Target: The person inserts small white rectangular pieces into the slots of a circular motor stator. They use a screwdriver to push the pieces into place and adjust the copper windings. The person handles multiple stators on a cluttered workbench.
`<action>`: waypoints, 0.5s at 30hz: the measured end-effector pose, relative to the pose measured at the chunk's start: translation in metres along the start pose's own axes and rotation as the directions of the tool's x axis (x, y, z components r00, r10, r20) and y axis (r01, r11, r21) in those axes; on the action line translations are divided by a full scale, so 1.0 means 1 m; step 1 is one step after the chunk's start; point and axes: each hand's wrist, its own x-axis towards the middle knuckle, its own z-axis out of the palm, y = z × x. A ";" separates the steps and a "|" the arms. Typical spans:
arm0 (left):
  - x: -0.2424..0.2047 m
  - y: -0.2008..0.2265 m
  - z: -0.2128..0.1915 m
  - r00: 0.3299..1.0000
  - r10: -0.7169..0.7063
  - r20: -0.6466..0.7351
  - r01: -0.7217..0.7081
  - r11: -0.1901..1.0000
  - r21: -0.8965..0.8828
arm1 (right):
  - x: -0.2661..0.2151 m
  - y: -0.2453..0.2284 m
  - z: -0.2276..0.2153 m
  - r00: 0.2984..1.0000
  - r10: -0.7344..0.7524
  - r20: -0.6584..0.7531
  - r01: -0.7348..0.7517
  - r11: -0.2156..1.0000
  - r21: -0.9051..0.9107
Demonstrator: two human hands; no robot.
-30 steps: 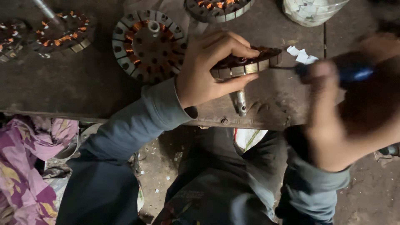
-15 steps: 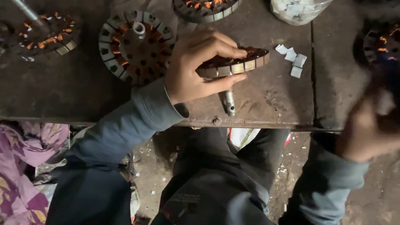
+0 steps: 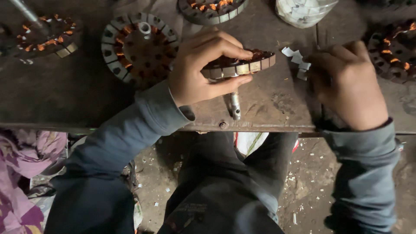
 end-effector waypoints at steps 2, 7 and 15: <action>0.000 0.002 0.000 1.000 -0.019 0.006 0.019 1.000 -0.020 | 0.012 0.008 0.001 0.992 -0.118 0.041 0.118 0.993 0.015; 0.002 -0.001 0.002 1.000 0.018 -0.011 -0.018 1.000 0.009 | 0.021 0.016 0.000 0.976 -0.153 0.156 0.158 0.987 -0.026; 0.001 0.002 0.001 1.000 -0.024 -0.016 0.024 0.999 -0.028 | -0.012 -0.035 -0.010 0.962 0.099 -0.255 -0.045 0.977 0.210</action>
